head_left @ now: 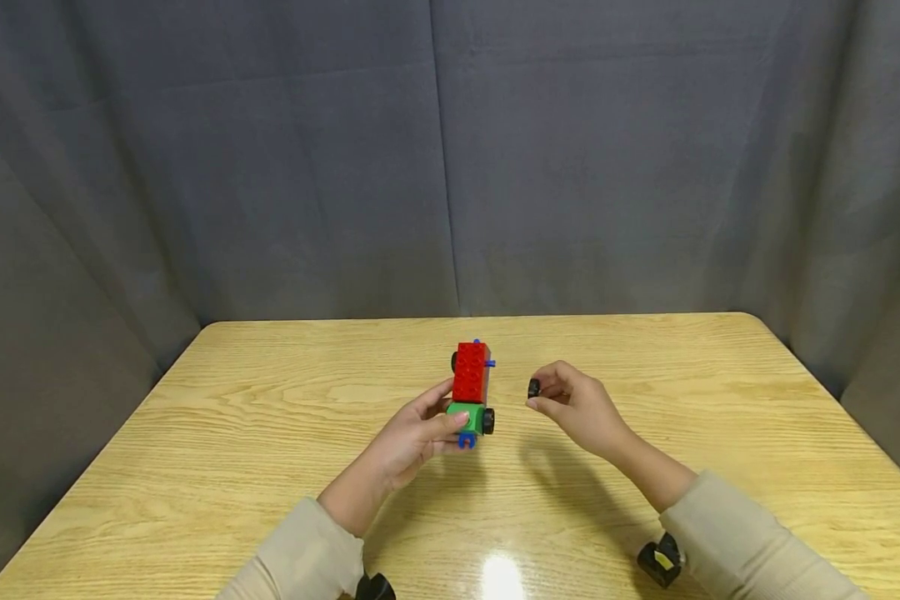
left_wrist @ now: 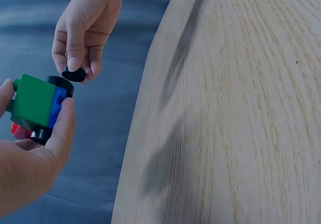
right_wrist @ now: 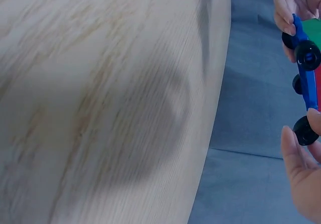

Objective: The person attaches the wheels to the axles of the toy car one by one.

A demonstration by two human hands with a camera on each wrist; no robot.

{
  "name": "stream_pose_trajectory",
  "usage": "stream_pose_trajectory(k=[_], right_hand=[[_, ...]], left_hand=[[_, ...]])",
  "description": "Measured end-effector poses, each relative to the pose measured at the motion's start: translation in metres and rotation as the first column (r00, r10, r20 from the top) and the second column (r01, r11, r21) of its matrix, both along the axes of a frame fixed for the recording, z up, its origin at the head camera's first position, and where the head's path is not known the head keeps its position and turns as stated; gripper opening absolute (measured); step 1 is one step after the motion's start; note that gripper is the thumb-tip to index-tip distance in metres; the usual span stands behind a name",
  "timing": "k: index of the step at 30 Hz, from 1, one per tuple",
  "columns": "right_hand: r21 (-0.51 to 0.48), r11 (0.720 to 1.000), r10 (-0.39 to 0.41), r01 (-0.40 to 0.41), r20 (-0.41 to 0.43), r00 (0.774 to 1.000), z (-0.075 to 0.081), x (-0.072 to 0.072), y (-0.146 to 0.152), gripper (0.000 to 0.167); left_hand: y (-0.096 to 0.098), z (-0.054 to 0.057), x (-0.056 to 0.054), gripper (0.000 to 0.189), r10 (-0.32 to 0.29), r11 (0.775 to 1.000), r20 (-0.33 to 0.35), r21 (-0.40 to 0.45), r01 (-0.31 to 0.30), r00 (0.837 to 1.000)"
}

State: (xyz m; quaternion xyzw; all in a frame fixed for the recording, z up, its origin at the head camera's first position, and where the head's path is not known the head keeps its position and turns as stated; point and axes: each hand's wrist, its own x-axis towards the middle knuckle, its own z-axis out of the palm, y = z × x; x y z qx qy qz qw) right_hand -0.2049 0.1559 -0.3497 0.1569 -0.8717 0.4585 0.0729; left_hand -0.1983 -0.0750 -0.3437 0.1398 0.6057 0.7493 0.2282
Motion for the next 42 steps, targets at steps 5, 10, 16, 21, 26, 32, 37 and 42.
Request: stream_pose_trajectory(k=[5, 10, 16, 21, 26, 32, 37, 42], right_hand=[[-0.008, 1.000, -0.017, 0.017, 0.020, 1.000, 0.001, 0.000, -0.002, 0.025], [-0.027, 1.000, -0.010, 0.011, 0.036, 0.999, 0.000, 0.000, -0.005, 0.026], [-0.029, 1.000, 0.006, -0.006, 0.011, 1.000, -0.001, -0.002, -0.008, 0.024], [-0.052, 0.999, 0.014, -0.015, -0.010, 1.000, -0.002, -0.004, -0.009, 0.022], [-0.073, 0.997, 0.027, -0.027, -0.004, 1.000, -0.002, -0.004, -0.008, 0.021], [-0.082, 0.996, 0.042, -0.042, -0.008, 0.999, -0.002, -0.004, -0.010, 0.021], [-0.083, 0.996, 0.040, -0.042, -0.017, 0.999, -0.001, -0.003, -0.011, 0.020], [-0.087, 0.995, 0.041, -0.042, -0.015, 0.999, -0.001, -0.002, -0.012, 0.021]], left_hand=[[0.000, -0.002, 0.000, 0.061, -0.018, 1.000, -0.003, -0.004, 0.018, 1.000], [0.001, -0.004, 0.001, 0.060, -0.031, 0.999, -0.003, -0.028, 0.031, 1.000], [0.002, -0.005, 0.003, 0.060, -0.051, 0.998, 0.009, -0.040, 0.051, 0.999], [0.003, -0.006, 0.003, 0.059, -0.061, 0.997, 0.015, -0.044, 0.062, 0.998], [0.005, -0.006, 0.003, 0.059, -0.068, 0.996, 0.016, -0.049, 0.068, 0.998], [0.007, -0.007, 0.004, 0.058, -0.079, 0.996, 0.025, -0.050, 0.080, 0.997], [0.008, -0.008, 0.004, 0.058, -0.082, 0.995, 0.030, -0.060, 0.084, 0.996], [0.009, -0.007, 0.005, 0.057, -0.090, 0.993, 0.027, -0.068, 0.091, 0.996]])
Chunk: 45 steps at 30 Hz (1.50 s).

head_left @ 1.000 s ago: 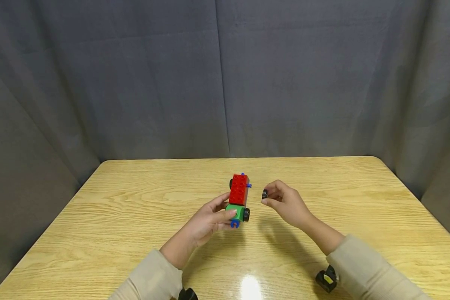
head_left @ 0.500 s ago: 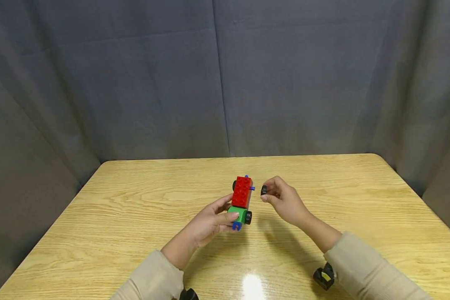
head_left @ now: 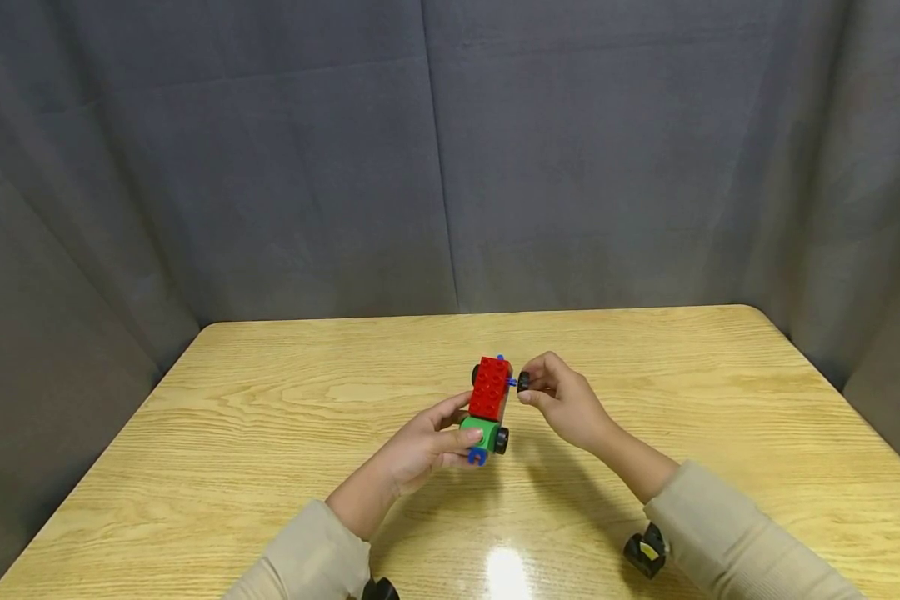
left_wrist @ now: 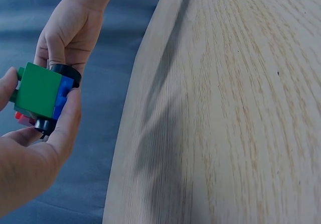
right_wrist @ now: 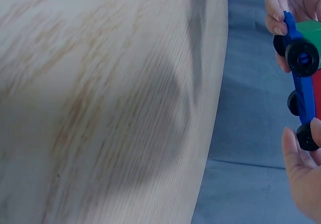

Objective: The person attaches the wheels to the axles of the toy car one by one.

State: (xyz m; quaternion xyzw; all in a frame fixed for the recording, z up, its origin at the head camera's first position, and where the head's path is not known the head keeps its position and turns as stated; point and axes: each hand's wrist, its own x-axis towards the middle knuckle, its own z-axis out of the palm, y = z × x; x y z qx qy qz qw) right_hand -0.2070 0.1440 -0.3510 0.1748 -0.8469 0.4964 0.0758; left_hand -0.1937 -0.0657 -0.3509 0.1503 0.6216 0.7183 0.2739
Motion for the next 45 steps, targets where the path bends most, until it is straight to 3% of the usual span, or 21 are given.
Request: stream_pose_trajectory(k=[15, 24, 33, 37, 45], right_hand=[[0.019, 1.000, -0.001, 0.001, 0.018, 1.000, 0.000, 0.001, 0.000, 0.022], [-0.049, 0.999, -0.005, 0.008, 0.052, 0.999, -0.003, 0.004, 0.000, 0.017], [-0.027, 1.000, 0.000, 0.000, -0.026, 1.000, -0.005, 0.006, -0.001, 0.016], [-0.026, 0.999, -0.038, 0.037, -0.045, 0.998, -0.007, 0.006, -0.001, 0.016], [-0.034, 0.999, -0.029, 0.025, -0.114, 0.993, -0.001, 0.005, -0.003, 0.014]], left_hand=[[0.004, -0.001, 0.002, 0.056, 0.003, 1.000, -0.003, -0.025, -0.003, 1.000], [0.003, -0.003, 0.001, 0.055, -0.023, 0.999, -0.008, -0.047, 0.022, 1.000], [0.001, -0.003, -0.003, 0.056, -0.072, 0.994, -0.002, -0.079, 0.071, 0.997], [0.004, 0.000, -0.005, 0.055, -0.085, 0.994, -0.003, -0.073, 0.085, 0.996], [0.009, 0.006, -0.004, 0.053, -0.049, 0.994, -0.044, -0.100, 0.044, 0.998]])
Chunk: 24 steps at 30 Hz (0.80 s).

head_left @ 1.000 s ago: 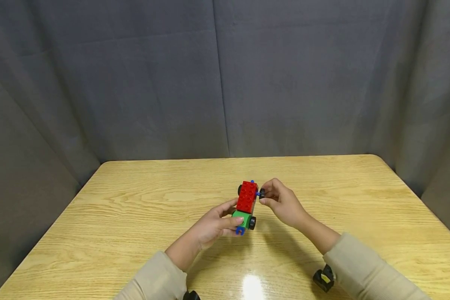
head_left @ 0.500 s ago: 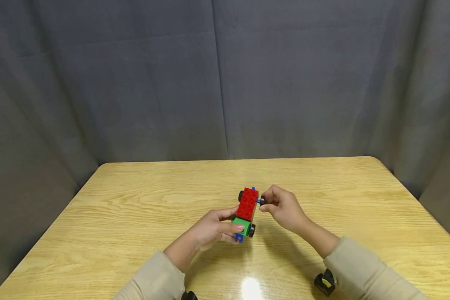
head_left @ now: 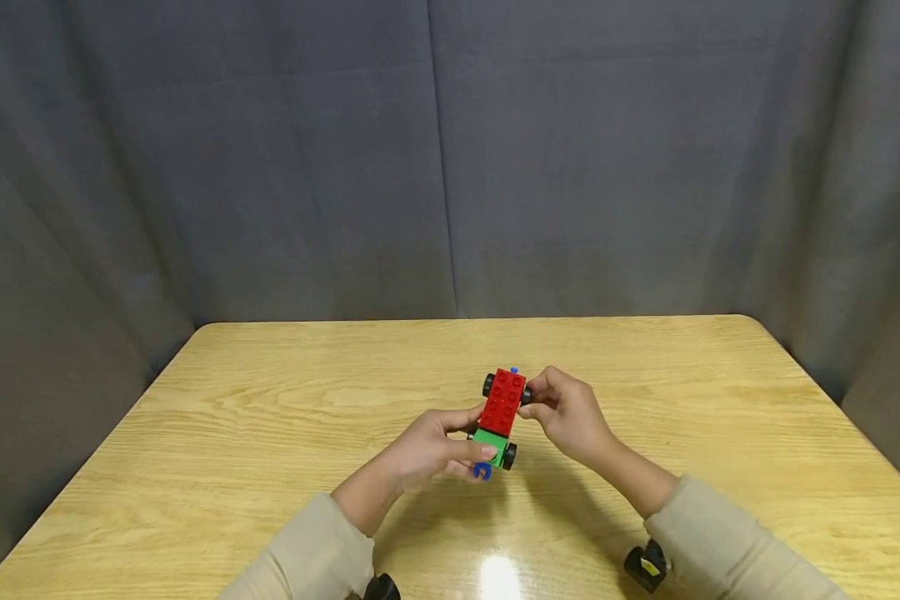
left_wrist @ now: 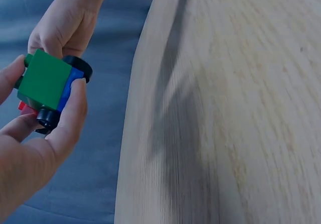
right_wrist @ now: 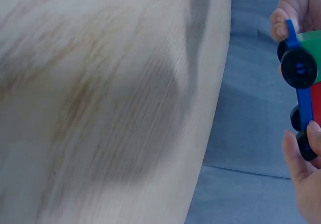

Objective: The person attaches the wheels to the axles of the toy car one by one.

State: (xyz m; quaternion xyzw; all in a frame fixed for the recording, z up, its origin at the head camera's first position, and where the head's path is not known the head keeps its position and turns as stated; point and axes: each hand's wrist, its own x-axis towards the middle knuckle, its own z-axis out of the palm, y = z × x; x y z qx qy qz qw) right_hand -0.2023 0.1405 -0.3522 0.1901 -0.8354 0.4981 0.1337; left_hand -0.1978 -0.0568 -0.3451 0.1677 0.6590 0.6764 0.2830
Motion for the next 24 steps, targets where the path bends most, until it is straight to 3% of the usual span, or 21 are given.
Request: stream_pose_trajectory(k=[7, 15, 20, 24], right_hand=[[-0.005, 1.000, -0.003, 0.003, 0.072, 0.997, 0.000, 0.003, -0.001, 0.016], [0.011, 0.995, 0.100, -0.102, 0.142, 0.985, 0.002, 0.008, -0.007, 0.021], [0.046, 0.990, 0.123, -0.132, 0.167, 0.978, 0.002, 0.009, -0.001, 0.023], [0.053, 0.988, 0.133, -0.144, 0.178, 0.975, 0.002, 0.007, 0.006, 0.023]], left_hand=[[-0.009, -0.001, -0.001, 0.054, -0.077, 0.997, 0.026, 0.031, 0.076, 0.997], [-0.030, 0.006, -0.004, 0.059, -0.113, 0.994, 0.002, -0.012, 0.113, 0.994], [-0.031, 0.003, -0.007, 0.061, -0.163, 0.987, 0.024, 0.021, 0.162, 0.986], [-0.030, 0.000, -0.010, 0.059, -0.164, 0.986, 0.022, 0.015, 0.164, 0.986]])
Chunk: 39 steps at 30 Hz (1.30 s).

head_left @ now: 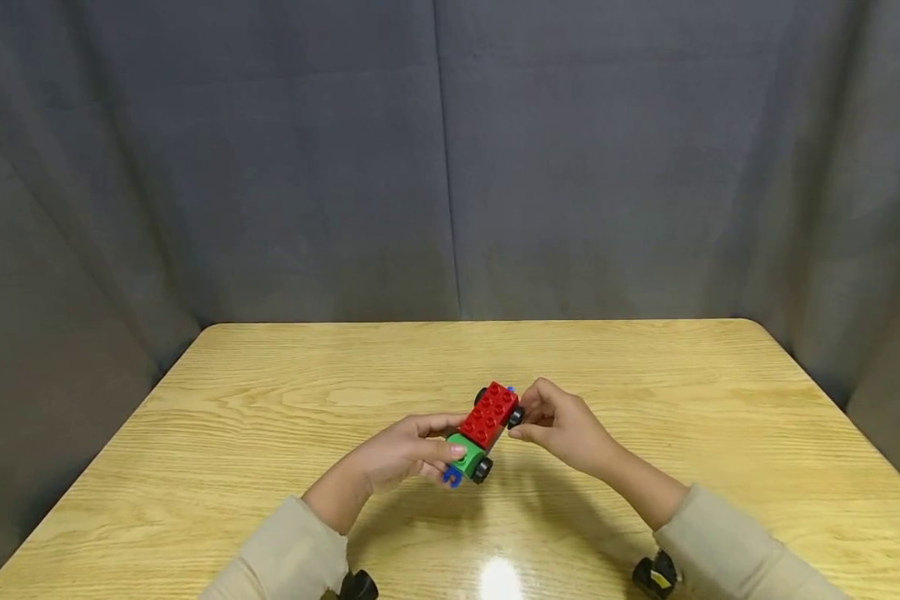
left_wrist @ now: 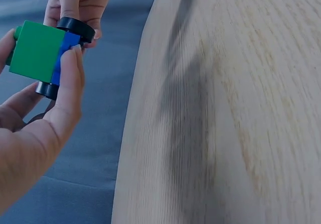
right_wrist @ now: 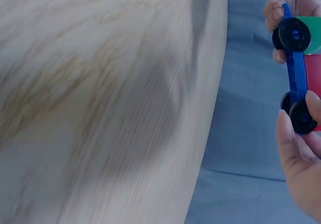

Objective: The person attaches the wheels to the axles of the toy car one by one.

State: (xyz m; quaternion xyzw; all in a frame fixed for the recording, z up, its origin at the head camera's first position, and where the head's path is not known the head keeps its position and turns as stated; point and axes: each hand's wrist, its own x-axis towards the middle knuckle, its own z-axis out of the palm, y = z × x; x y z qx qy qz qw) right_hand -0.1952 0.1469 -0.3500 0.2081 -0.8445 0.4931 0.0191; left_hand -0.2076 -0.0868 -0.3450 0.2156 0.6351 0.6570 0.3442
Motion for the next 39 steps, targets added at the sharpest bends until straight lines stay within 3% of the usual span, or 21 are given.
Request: stream_pose_trajectory(k=[6, 28, 39], right_hand=[[-0.036, 0.999, 0.008, -0.006, 0.038, 0.999, 0.000, -0.001, 0.006, 0.020], [-0.023, 0.999, 0.031, -0.031, 0.007, 1.000, 0.006, 0.000, 0.013, 0.039], [-0.028, 0.999, 0.038, -0.038, 0.016, 0.999, 0.005, 0.000, 0.014, 0.045]], left_hand=[[0.000, 0.000, -0.002, 0.057, 0.021, 0.999, -0.025, -0.024, -0.022, 0.999], [0.006, -0.005, -0.006, 0.051, 0.068, 0.997, -0.002, -0.018, -0.068, 0.998], [0.009, -0.007, -0.008, 0.051, 0.023, 1.000, 0.016, -0.006, -0.023, 1.000]])
